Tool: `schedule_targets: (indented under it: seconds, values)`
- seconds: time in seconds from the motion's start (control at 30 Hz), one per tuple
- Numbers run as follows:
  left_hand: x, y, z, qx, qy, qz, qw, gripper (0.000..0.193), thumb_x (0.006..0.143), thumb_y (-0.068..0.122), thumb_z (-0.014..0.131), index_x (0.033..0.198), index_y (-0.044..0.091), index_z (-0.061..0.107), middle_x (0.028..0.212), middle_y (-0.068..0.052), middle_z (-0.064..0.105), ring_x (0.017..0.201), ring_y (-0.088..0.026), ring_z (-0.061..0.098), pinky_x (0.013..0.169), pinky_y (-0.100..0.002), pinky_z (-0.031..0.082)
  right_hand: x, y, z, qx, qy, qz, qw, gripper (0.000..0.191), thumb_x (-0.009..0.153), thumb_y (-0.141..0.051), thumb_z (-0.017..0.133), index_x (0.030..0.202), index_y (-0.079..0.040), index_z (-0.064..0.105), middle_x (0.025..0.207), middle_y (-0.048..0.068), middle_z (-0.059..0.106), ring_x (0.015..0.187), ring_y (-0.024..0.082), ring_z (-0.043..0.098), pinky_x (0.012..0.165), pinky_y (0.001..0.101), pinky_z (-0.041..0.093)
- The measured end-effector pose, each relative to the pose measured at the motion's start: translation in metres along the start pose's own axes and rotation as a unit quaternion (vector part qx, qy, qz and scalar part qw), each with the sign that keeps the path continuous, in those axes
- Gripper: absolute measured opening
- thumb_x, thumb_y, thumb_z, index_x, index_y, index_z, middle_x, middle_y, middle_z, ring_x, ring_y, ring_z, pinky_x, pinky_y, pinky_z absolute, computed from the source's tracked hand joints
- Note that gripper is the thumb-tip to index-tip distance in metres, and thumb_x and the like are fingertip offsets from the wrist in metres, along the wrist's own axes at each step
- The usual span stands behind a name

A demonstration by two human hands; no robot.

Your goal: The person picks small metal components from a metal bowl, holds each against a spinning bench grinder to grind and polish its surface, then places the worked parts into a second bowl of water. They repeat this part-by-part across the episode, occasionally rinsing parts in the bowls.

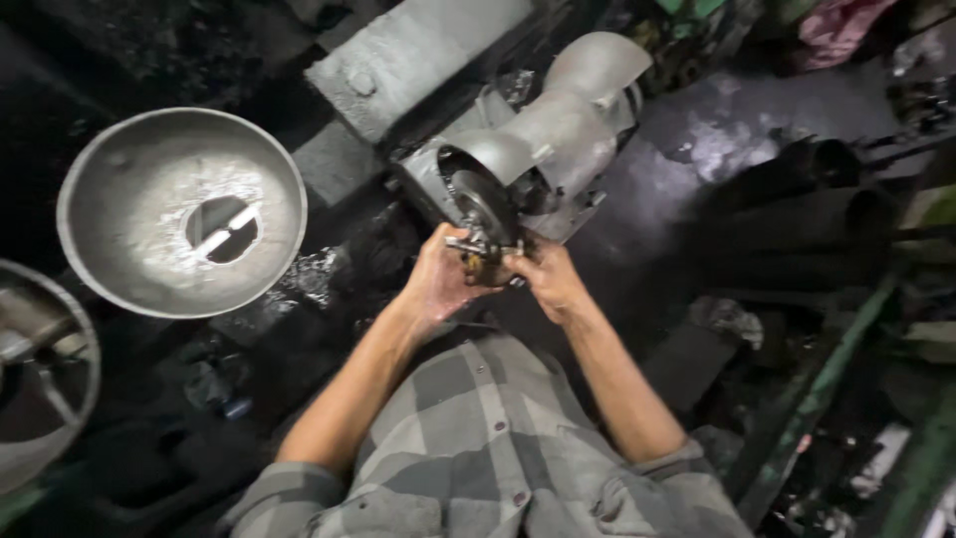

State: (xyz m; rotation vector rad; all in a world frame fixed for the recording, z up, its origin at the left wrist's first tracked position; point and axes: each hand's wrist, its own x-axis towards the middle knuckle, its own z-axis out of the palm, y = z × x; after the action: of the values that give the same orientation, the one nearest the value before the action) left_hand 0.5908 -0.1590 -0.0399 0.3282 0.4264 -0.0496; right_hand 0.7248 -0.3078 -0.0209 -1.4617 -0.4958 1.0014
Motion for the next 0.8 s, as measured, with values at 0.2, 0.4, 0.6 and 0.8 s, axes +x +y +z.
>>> schedule_targets:
  seconds: [0.2, 0.4, 0.6, 0.8]
  values:
    - [-0.009, -0.009, -0.009, 0.009, 0.026, 0.051, 0.998, 0.054, 0.095, 0.047, 0.051, 0.118, 0.001, 0.067, 0.109, -0.016, 0.073, 0.099, -0.031, 0.069, 0.097, -0.052, 0.053, 0.012, 0.035, -0.001, 0.018, -0.005, 0.016, 1.000, 0.039, 0.088, 0.005, 0.066, 0.128, 0.009, 0.063, 0.118, 0.012, 0.069, 0.109, 0.020, 0.064, 0.099, 0.0380, 0.050]
    - [-0.016, -0.022, 0.000, 0.113, 0.058, 0.027, 0.992, 0.048, 0.095, 0.044, 0.051, 0.124, 0.007, 0.063, 0.120, -0.010, 0.069, 0.111, -0.023, 0.066, 0.100, -0.047, 0.051, -0.011, 0.046, -0.014, 0.066, 0.020, 0.038, 0.997, 0.040, 0.086, 0.004, 0.067, 0.126, 0.008, 0.063, 0.116, 0.011, 0.070, 0.108, 0.019, 0.066, 0.098, 0.0360, 0.051]
    - [0.005, -0.020, 0.005, 0.093, 0.044, 0.059, 0.993, 0.048, 0.098, 0.051, 0.050, 0.117, 0.009, 0.060, 0.115, -0.010, 0.068, 0.109, -0.025, 0.066, 0.098, -0.050, 0.052, -0.006, 0.024, -0.020, 0.034, 0.039, 0.003, 0.999, 0.046, 0.086, 0.003, 0.066, 0.131, 0.006, 0.061, 0.117, 0.011, 0.070, 0.108, 0.020, 0.066, 0.099, 0.0348, 0.052]
    - [0.003, -0.013, -0.016, 0.073, 0.055, 0.073, 0.993, 0.046, 0.091, 0.043, 0.058, 0.119, 0.006, 0.063, 0.113, -0.013, 0.070, 0.107, -0.026, 0.067, 0.100, -0.050, 0.053, 0.015, 0.029, -0.003, 0.058, -0.003, -0.002, 0.998, 0.040, 0.088, 0.002, 0.066, 0.128, 0.007, 0.061, 0.117, 0.012, 0.069, 0.108, 0.019, 0.066, 0.096, 0.0352, 0.053]
